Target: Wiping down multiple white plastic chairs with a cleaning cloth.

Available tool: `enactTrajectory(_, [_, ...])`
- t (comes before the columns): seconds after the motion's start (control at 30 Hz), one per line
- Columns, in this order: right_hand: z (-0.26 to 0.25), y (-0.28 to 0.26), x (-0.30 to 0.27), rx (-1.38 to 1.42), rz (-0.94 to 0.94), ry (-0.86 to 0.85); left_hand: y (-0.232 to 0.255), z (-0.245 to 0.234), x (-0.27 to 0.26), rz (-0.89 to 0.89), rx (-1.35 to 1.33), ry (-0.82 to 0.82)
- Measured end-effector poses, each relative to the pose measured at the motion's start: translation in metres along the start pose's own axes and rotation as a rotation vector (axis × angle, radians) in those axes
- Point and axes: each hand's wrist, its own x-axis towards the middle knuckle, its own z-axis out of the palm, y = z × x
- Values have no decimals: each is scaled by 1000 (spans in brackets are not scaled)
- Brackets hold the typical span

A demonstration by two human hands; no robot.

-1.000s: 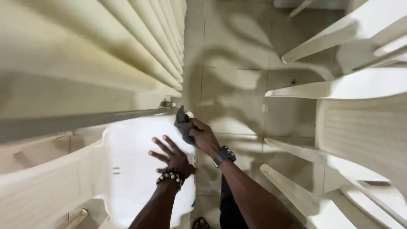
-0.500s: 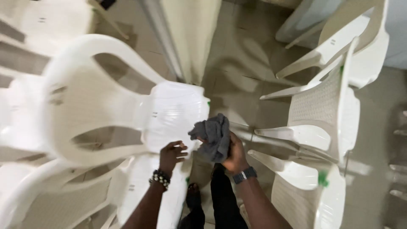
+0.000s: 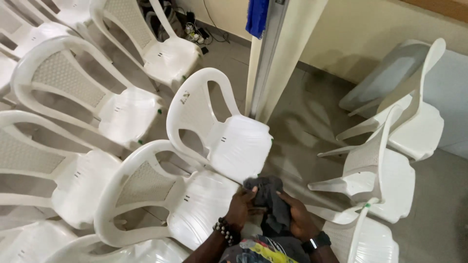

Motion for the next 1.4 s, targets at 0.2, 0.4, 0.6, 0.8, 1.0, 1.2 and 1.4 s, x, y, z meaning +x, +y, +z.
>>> enactTrajectory(0.2, [16,-18,18,-132,25,-197,28,-33,6,271,137,11])
enactTrajectory(0.4, [31,-93,49,-271,43,-197,27,-84,26,491,-50,581])
enactTrajectory(0.6, [5,-159,76,-417,96,-266,-54,-166,17,185,701,1141])
enactTrajectory(0.8, [-25,-193,106,-541,242,-191,-52,-208,0,25,1053,1125])
enactTrajectory(1.0, [-15,-182,123,-583,252,-90,37,-215,44,146,1228,986])
enactTrajectory(1.2, [17,-175,118,-691,368,-21,142,-138,30,495,1363,1108])
enactTrajectory(1.4, [33,-174,115,-685,195,141,200,-193,137,842,1297,1177])
